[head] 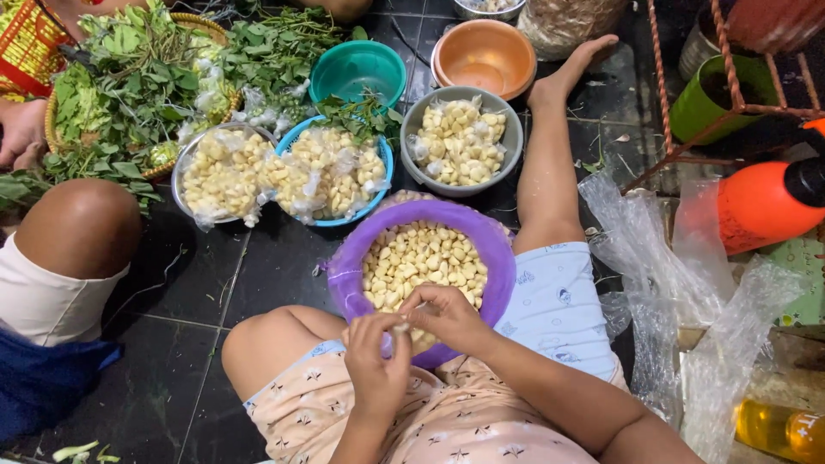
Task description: Scooping peeled garlic cloves from a bowl and filling small plastic bags.
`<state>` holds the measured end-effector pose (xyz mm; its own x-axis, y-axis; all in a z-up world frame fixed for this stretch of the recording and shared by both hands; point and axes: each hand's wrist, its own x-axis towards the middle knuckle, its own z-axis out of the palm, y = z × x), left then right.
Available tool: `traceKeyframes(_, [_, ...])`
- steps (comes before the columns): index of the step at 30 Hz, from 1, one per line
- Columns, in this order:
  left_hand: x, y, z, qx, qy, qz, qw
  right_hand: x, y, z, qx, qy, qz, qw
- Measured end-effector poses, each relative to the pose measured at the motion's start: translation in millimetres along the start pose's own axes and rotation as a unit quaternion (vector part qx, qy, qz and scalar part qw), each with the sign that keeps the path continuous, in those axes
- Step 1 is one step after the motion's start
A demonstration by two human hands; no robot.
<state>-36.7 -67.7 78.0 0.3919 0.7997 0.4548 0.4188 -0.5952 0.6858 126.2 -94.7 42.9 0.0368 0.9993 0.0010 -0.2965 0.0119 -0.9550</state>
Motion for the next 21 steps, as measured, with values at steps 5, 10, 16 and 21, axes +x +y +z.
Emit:
traceKeyframes(5, [-2, -30, -1, -0.310, -0.104, -0.277, 0.903, -9, 8, -1, -0.315, 0.058, -0.041, 0.946])
traceKeyframes(10, [0, -11, 12, -0.143, -0.072, -0.159, 0.974, -5, 23, 7, -0.273, 0.115, -0.089, 0.951])
traceKeyframes(16, [1, -9, 17, -0.030, -0.069, -0.062, 0.995, -8, 35, 10, -0.053, 0.128, -0.042, 0.990])
traceKeyframes(21, [-1, -27, 11, 0.033, -0.099, -0.079, 0.991, -3, 55, -8, 0.124, 0.034, 0.039, 0.991])
